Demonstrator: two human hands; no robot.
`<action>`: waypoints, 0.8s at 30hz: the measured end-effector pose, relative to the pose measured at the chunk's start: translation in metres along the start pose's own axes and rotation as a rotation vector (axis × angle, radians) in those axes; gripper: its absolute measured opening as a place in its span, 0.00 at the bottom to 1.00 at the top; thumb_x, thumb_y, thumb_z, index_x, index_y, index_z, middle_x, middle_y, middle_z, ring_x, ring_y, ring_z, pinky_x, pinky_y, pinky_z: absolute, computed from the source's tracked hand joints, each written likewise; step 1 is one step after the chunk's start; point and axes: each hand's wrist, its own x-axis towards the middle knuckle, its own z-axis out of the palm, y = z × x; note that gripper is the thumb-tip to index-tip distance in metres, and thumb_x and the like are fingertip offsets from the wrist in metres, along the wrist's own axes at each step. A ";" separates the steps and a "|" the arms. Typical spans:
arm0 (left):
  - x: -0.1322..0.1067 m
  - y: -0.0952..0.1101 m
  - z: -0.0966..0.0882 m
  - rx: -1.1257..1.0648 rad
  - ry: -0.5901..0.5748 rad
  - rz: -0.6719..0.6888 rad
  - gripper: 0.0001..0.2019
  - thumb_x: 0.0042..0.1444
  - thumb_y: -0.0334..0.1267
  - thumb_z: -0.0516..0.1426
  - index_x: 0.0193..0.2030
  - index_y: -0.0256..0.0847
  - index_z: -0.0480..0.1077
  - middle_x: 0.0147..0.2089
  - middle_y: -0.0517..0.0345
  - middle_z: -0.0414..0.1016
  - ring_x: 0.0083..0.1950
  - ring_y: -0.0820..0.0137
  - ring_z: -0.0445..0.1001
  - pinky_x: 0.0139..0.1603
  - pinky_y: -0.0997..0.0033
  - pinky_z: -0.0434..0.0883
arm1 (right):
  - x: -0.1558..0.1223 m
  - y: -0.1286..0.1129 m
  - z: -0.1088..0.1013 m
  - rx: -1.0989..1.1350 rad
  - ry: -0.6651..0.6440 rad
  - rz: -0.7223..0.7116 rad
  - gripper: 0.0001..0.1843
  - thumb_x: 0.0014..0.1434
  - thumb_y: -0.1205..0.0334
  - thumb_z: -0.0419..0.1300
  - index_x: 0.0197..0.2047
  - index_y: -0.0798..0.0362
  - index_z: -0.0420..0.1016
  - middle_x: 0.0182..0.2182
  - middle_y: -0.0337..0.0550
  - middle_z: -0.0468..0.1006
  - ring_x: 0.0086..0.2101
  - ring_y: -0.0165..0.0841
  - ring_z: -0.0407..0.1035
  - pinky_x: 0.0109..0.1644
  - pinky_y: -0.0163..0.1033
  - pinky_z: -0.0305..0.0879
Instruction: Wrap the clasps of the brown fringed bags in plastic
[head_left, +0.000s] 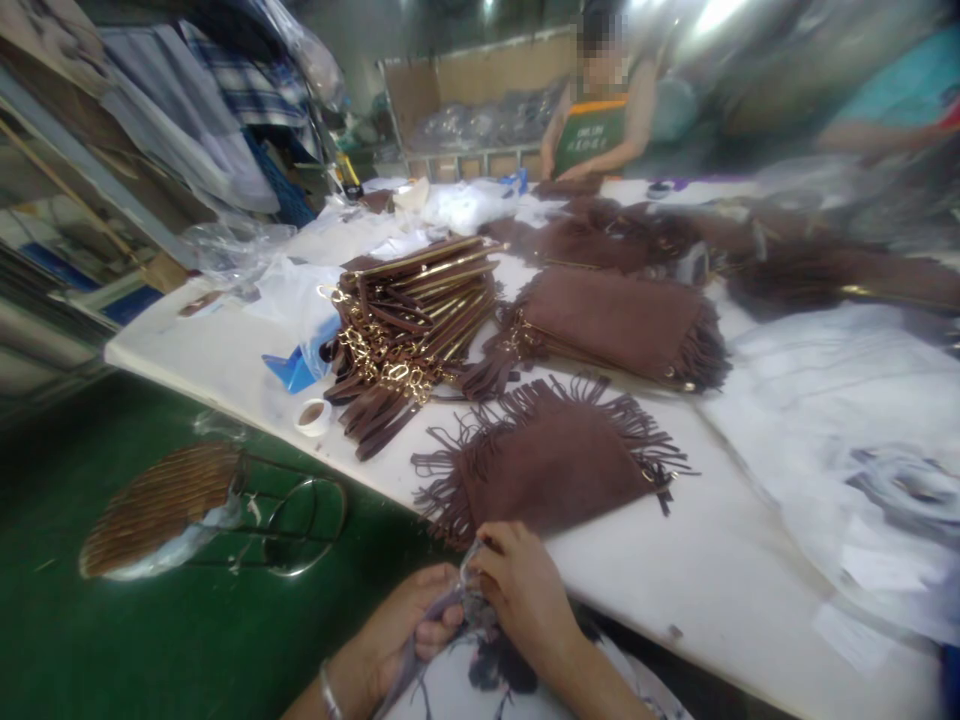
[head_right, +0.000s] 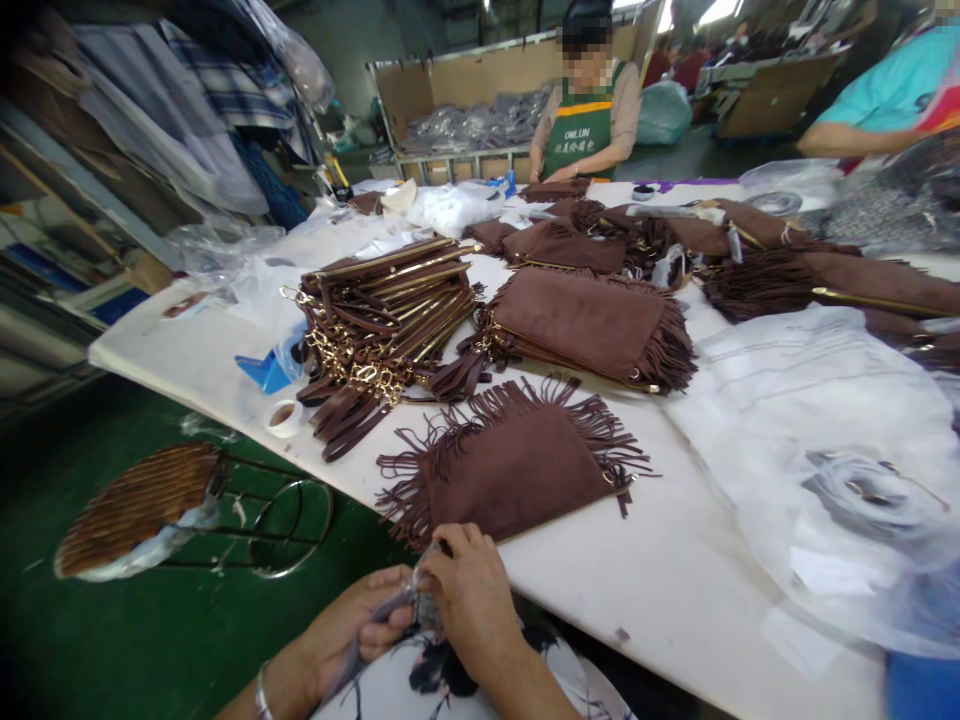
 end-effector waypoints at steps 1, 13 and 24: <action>0.000 -0.001 0.001 0.022 0.032 0.029 0.09 0.55 0.38 0.61 0.34 0.38 0.65 0.22 0.65 0.63 0.15 0.86 0.44 0.14 0.82 0.37 | 0.000 -0.001 -0.001 0.008 -0.007 0.010 0.06 0.58 0.66 0.62 0.36 0.45 0.76 0.48 0.37 0.72 0.45 0.38 0.62 0.49 0.43 0.58; 0.007 -0.006 0.007 0.256 0.248 0.146 0.20 0.48 0.52 0.64 0.30 0.41 0.61 0.19 0.67 0.64 0.13 0.85 0.45 0.15 0.80 0.38 | 0.003 -0.013 0.000 -0.017 -0.002 0.042 0.05 0.59 0.67 0.58 0.35 0.50 0.75 0.40 0.40 0.75 0.43 0.38 0.62 0.44 0.42 0.55; 0.012 -0.013 -0.002 -0.010 0.056 0.042 0.11 0.53 0.39 0.63 0.33 0.38 0.64 0.22 0.66 0.63 0.15 0.87 0.48 0.15 0.83 0.38 | -0.003 0.005 -0.002 0.215 -0.009 0.002 0.15 0.55 0.76 0.56 0.36 0.47 0.76 0.42 0.35 0.76 0.44 0.33 0.65 0.49 0.37 0.56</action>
